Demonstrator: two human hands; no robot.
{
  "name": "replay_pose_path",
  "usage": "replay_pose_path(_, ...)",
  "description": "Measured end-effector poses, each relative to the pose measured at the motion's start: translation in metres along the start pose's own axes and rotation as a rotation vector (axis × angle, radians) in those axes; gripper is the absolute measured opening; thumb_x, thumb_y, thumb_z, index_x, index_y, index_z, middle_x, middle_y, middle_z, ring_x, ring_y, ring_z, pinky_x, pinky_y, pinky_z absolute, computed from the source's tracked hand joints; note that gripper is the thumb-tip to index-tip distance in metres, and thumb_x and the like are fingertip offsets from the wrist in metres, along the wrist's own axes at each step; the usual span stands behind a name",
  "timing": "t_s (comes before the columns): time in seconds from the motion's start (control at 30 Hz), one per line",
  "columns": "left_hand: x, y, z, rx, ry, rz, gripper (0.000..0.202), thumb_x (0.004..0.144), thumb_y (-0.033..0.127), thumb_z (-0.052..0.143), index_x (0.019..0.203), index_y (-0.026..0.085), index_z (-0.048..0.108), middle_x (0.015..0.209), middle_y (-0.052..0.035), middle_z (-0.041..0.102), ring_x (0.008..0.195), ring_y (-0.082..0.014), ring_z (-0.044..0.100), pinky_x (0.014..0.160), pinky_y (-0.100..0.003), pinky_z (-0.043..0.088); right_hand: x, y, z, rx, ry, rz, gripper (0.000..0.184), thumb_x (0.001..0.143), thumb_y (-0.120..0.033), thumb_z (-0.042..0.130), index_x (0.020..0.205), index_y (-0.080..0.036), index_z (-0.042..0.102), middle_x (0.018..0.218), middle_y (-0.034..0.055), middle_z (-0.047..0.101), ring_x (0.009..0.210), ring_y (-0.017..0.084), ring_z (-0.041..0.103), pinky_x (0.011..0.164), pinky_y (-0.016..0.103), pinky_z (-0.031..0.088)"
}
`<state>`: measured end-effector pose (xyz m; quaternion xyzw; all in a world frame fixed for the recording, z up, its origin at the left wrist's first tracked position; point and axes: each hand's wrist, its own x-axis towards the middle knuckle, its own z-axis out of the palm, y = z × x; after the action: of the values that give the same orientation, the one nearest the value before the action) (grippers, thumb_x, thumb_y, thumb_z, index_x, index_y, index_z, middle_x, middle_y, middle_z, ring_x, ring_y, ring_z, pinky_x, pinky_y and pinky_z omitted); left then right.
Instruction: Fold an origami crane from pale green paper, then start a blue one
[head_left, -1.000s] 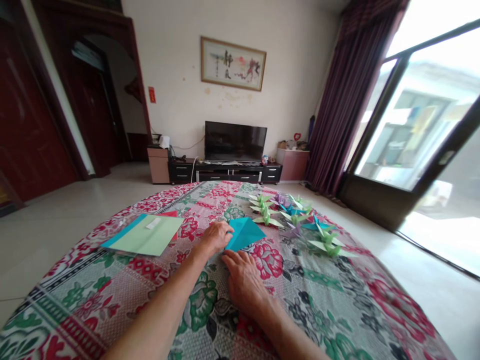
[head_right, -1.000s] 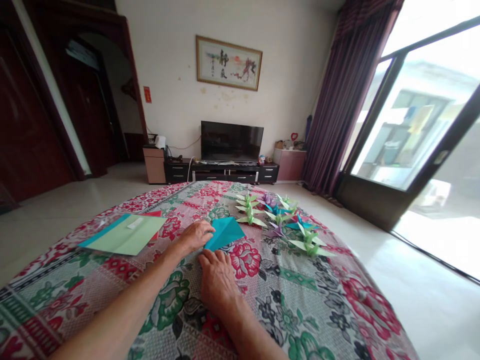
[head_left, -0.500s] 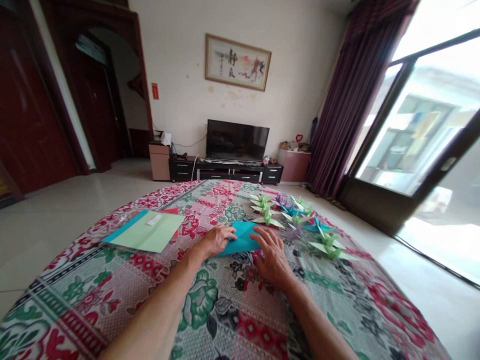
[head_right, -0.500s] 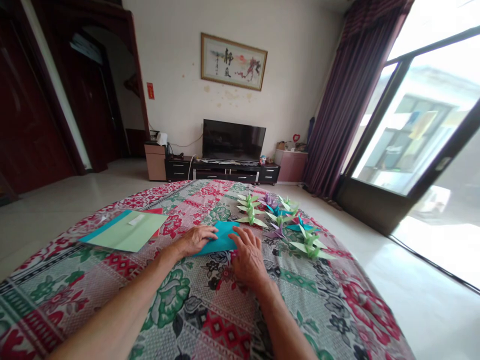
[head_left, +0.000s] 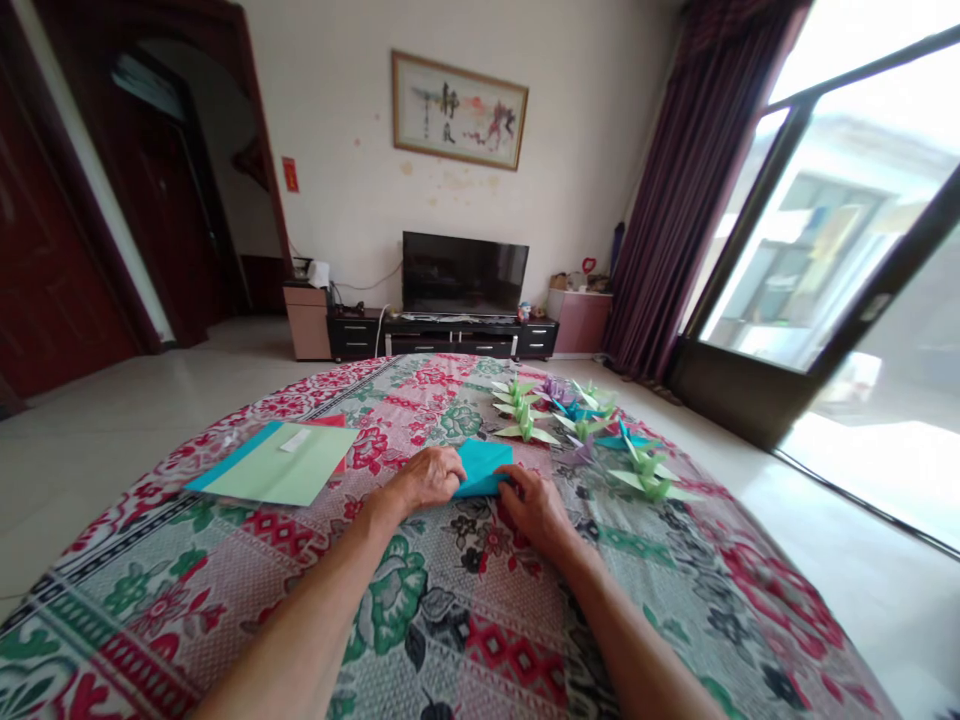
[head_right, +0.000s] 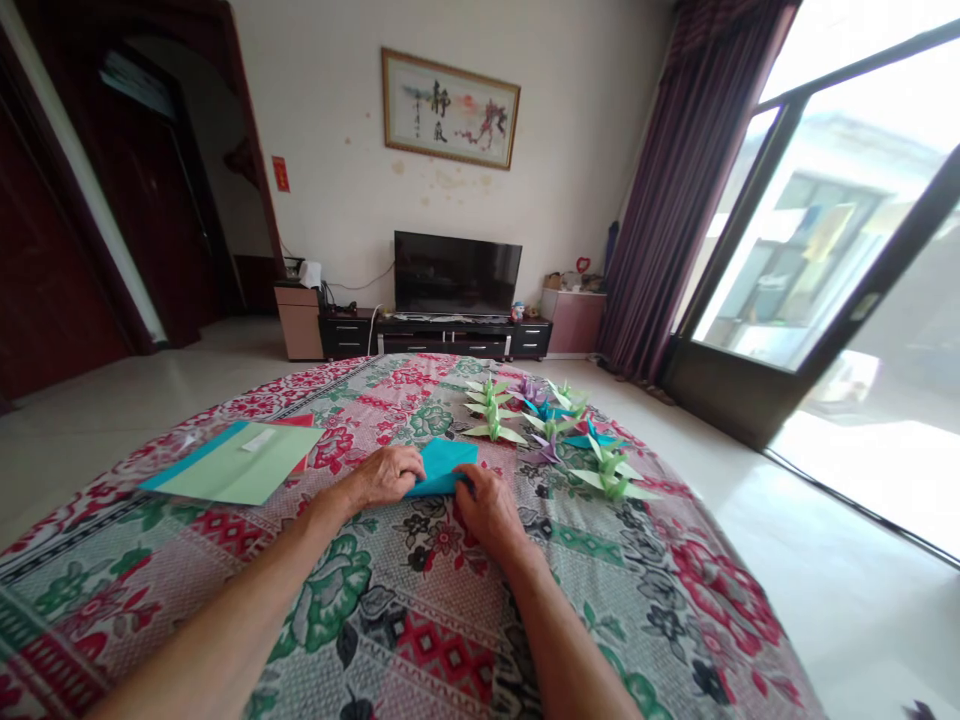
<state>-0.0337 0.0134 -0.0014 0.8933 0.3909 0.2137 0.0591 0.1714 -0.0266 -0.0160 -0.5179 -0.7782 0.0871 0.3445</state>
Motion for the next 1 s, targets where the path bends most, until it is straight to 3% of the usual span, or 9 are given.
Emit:
replay_pose_path(0.1,-0.001,0.003,-0.003,-0.019,0.006,-0.084,0.028,0.082,0.023,0.044,0.068,0.02,0.069,0.075,-0.0029,0.066,0.075,-0.0135,0.059,0.075,-0.024,0.044,0.007,0.001,0.004,0.022,0.016,0.051,0.033,0.079,-0.022,0.047,0.111,-0.018,0.056,0.075,0.0019,0.067,0.063,0.015,0.059,0.061,0.024,0.042)
replay_pose_path(0.23,0.001,0.007,0.0,0.021,0.01,-0.171,0.032,0.083,0.036,0.046,0.065,0.02,0.067,0.074,-0.0035,0.065,0.073,-0.0136,0.058,0.07,-0.023,0.043,0.018,0.003,0.005,0.034,0.022,0.082,0.039,0.076,-0.021,0.051,0.116,-0.017,0.052,0.079,0.002,0.068,0.065,0.015,0.06,0.062,0.024,0.042)
replay_pose_path(0.47,0.004,0.009,0.009,0.146,0.037,-0.24,0.034,0.082,0.035,0.045,0.06,0.018,0.064,0.073,-0.006,0.061,0.072,-0.0153,0.057,0.067,-0.026,0.041,0.027,0.007,0.012,0.003,0.075,0.132,0.035,0.077,-0.023,0.052,0.111,-0.02,0.055,0.08,0.0008,0.067,0.064,0.014,0.06,0.064,0.024,0.042)
replay_pose_path(0.63,0.005,0.013,0.009,0.201,0.042,-0.271,0.033,0.082,0.032,0.044,0.059,0.017,0.062,0.073,-0.006,0.059,0.072,-0.0157,0.056,0.067,-0.027,0.041,0.02,0.012,0.013,-0.011,0.067,0.024,0.017,0.081,-0.025,0.051,0.091,-0.019,0.064,0.087,0.0029,0.062,0.069,0.012,0.058,0.069,0.024,0.042)
replay_pose_path(0.73,0.005,0.014,0.01,0.213,0.039,-0.284,0.032,0.083,0.031,0.042,0.061,0.017,0.062,0.075,-0.006,0.059,0.072,-0.0157,0.056,0.067,-0.027,0.041,0.016,0.01,0.01,-0.03,0.054,-0.046,0.02,0.084,-0.025,0.047,0.083,-0.019,0.067,0.085,0.0038,0.06,0.078,0.013,0.057,0.074,0.024,0.041)
replay_pose_path(1.0,0.006,0.016,0.011,0.24,0.025,-0.327,0.03,0.083,0.03,0.042,0.064,0.018,0.062,0.076,-0.0057,0.059,0.073,-0.0153,0.056,0.067,-0.026,0.041,0.013,0.005,0.008,-0.103,0.008,-0.092,0.022,0.086,-0.027,0.047,0.089,-0.02,0.069,0.087,0.0037,0.059,0.085,0.014,0.055,0.081,0.025,0.04)
